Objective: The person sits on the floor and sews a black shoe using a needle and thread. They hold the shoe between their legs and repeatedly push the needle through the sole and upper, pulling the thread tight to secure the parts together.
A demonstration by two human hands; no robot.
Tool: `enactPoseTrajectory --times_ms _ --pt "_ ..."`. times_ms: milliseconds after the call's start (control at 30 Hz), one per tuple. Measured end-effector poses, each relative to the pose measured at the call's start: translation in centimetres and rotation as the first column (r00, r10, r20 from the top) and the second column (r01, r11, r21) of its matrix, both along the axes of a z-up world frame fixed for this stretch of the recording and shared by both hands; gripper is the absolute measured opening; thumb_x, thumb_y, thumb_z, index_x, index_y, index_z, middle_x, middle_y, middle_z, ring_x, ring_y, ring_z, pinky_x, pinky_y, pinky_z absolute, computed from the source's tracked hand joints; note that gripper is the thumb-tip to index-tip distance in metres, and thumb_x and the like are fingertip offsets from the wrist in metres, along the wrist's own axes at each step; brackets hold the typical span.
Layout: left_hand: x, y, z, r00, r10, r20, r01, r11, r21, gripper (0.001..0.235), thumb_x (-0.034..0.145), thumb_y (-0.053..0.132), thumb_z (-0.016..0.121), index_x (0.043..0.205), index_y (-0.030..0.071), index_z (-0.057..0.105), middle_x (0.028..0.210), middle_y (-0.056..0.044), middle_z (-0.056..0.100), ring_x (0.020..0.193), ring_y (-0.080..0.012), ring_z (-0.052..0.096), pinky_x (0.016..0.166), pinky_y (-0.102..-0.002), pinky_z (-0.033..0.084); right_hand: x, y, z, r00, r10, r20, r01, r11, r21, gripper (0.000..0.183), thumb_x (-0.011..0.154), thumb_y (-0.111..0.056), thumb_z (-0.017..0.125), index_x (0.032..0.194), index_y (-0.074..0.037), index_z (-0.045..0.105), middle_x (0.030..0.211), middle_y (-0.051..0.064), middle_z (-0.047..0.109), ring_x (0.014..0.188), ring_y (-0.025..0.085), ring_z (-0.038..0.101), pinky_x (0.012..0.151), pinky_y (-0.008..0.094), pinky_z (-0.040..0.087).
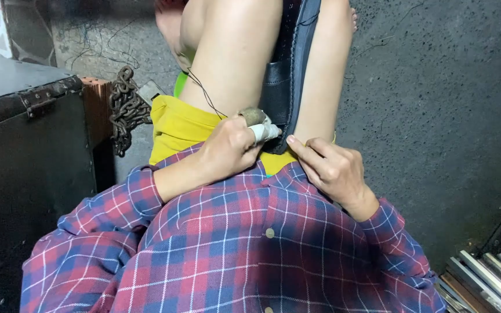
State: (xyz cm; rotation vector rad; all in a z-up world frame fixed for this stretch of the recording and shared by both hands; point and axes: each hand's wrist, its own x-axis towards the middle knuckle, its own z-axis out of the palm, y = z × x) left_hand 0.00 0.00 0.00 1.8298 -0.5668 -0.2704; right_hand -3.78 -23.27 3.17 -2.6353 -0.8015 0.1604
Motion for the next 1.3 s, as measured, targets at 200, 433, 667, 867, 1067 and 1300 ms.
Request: enactPoseTrajectory --times_ms 200,433,667,867,1067,1300 --pt "-0.7 -0.6 -0.8 1.0 0.001 -0.008 0.002 0.969 0.248 0.02 0.077 0.015 0.069 0.062 0.003 0.063 0.055 -0.016 0.058 0.055 -0.0356 0.062 0.05 -0.044 0.049 -0.4 0.2 -0.5 0.999 0.005 0.051 -0.005 1.0 -0.004 0.024 0.095 -0.024 0.054 0.111 -0.025 0.071 0.083 -0.001 0.059 0.059 0.018 0.061 0.05 0.027 0.05" --pt "0.5 -0.3 0.2 0.694 0.011 -0.72 -0.1 0.992 -0.08 0.033 0.074 0.003 0.071 0.107 0.007 0.064 0.072 -0.007 0.068 0.062 -0.011 0.059 0.062 -0.022 0.051 0.4 -0.3 2.3 0.995 -0.005 -0.102 -0.008 0.992 -0.129 0.031 0.093 -0.022 0.051 0.12 -0.031 0.066 0.07 -0.001 0.053 0.048 0.018 0.059 0.047 0.029 0.049" --pt "1.1 -1.8 0.5 0.789 0.061 -0.611 -0.06 0.998 0.022 0.023 0.082 0.007 0.071 0.1 0.012 0.058 0.065 0.004 0.053 0.055 -0.0075 0.042 0.057 -0.021 0.039 0.7 -6.0 6.5 0.973 0.083 -0.213 -0.181 0.85 -0.495 0.045 0.091 -0.036 0.056 0.135 -0.041 0.053 0.066 -0.008 0.047 0.034 0.011 0.035 0.028 0.027 0.031" --pt "0.8 -1.3 -0.2 0.821 0.044 -0.569 -0.023 0.999 0.043 0.021 0.083 0.01 0.068 0.101 0.011 0.058 0.065 0.005 0.055 0.053 -0.0093 0.044 0.057 -0.023 0.04 0.9 -5.0 6.6 0.935 -0.075 -0.347 -0.067 0.923 -0.379 0.041 0.094 -0.032 0.05 0.134 -0.036 0.054 0.069 -0.005 0.05 0.046 0.017 0.051 0.038 0.037 0.046" --pt "0.9 -0.2 0.4 0.987 0.1 -0.124 -0.077 0.981 0.18 0.018 0.082 0.01 0.07 0.096 0.0 0.065 0.069 -0.022 0.066 0.066 -0.0419 0.065 0.059 -0.049 0.052 1.5 -2.4 4.6 0.872 -0.014 -0.489 0.111 0.979 0.171 0.021 0.092 -0.018 0.054 0.108 -0.021 0.067 0.072 0.0 0.06 0.055 0.024 0.061 0.049 0.031 0.051" --pt "-0.3 1.2 0.7 0.989 -0.149 0.001 0.133 0.883 0.45 0.011 0.078 0.007 0.059 0.068 0.004 0.062 0.063 -0.015 0.059 0.062 -0.0347 0.062 0.053 -0.042 0.051 0.5 -3.9 2.3 0.901 -0.15 -0.406 0.277 0.921 0.273 0.021 0.089 -0.005 0.061 0.106 -0.011 0.071 0.074 0.006 0.063 0.057 0.025 0.061 0.052 0.035 0.049"
